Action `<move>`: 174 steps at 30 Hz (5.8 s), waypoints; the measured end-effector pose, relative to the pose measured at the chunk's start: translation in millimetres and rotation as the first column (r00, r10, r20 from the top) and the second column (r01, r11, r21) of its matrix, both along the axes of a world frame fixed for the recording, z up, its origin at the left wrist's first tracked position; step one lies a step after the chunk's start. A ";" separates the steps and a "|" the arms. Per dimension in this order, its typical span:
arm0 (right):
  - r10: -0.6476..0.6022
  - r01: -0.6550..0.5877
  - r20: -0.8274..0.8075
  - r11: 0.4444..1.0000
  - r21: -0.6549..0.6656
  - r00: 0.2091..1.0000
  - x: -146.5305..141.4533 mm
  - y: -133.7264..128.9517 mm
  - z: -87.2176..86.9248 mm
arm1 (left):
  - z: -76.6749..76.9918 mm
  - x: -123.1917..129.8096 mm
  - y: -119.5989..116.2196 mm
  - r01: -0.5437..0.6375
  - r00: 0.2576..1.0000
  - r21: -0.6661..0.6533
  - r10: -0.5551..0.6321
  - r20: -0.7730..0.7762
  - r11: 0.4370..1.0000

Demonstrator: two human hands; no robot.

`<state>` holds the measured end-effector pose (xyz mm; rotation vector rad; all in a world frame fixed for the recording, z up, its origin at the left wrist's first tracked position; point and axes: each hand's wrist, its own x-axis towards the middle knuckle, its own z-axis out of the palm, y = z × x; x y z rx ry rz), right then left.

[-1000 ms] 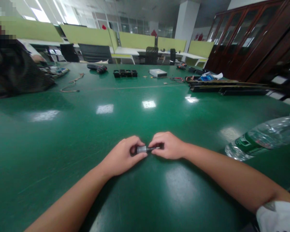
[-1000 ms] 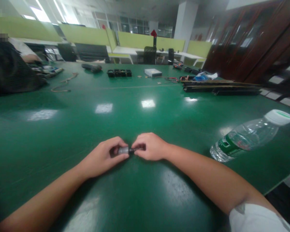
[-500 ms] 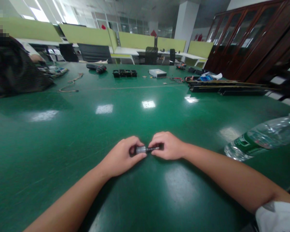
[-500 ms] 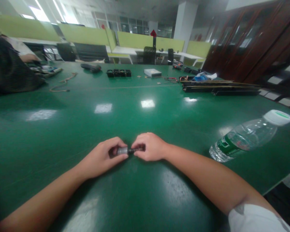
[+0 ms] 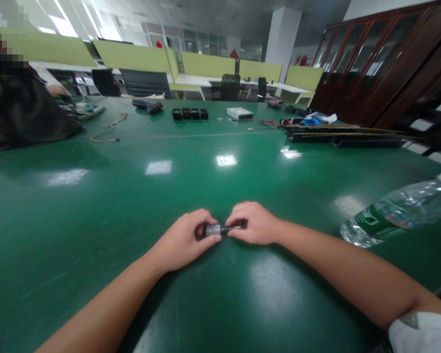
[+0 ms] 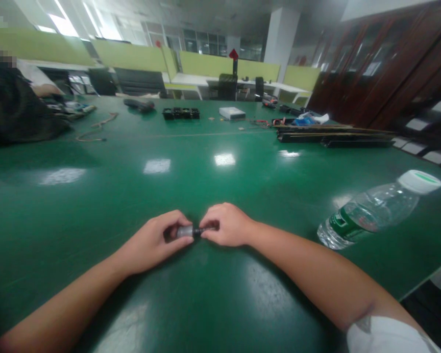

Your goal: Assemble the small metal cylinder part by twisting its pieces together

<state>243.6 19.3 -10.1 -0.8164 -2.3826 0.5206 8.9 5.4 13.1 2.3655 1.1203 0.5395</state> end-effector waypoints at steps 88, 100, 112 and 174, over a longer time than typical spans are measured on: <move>0.049 -0.049 0.025 0.999 0.004 0.998 -1.9 -2.5 1.2 | -4.9 -0.7 0.2 -0.003 1.000 0.026 0.003 0.021 1.000; 0.036 -0.036 0.015 0.999 -0.007 0.999 -1.9 -4.4 4.8 | -3.9 -0.2 -0.5 -0.015 1.000 0.026 0.014 0.022 1.000; 0.006 -0.005 0.031 1.000 -0.005 1.000 -0.8 -2.2 1.4 | -4.1 -0.1 -0.6 -0.016 1.000 0.023 0.016 0.025 1.000; 0.044 -0.043 0.006 0.999 -0.031 0.999 -0.7 -1.6 0.6 | -0.9 -0.4 -1.1 0.004 1.000 -0.005 -0.004 -0.009 1.000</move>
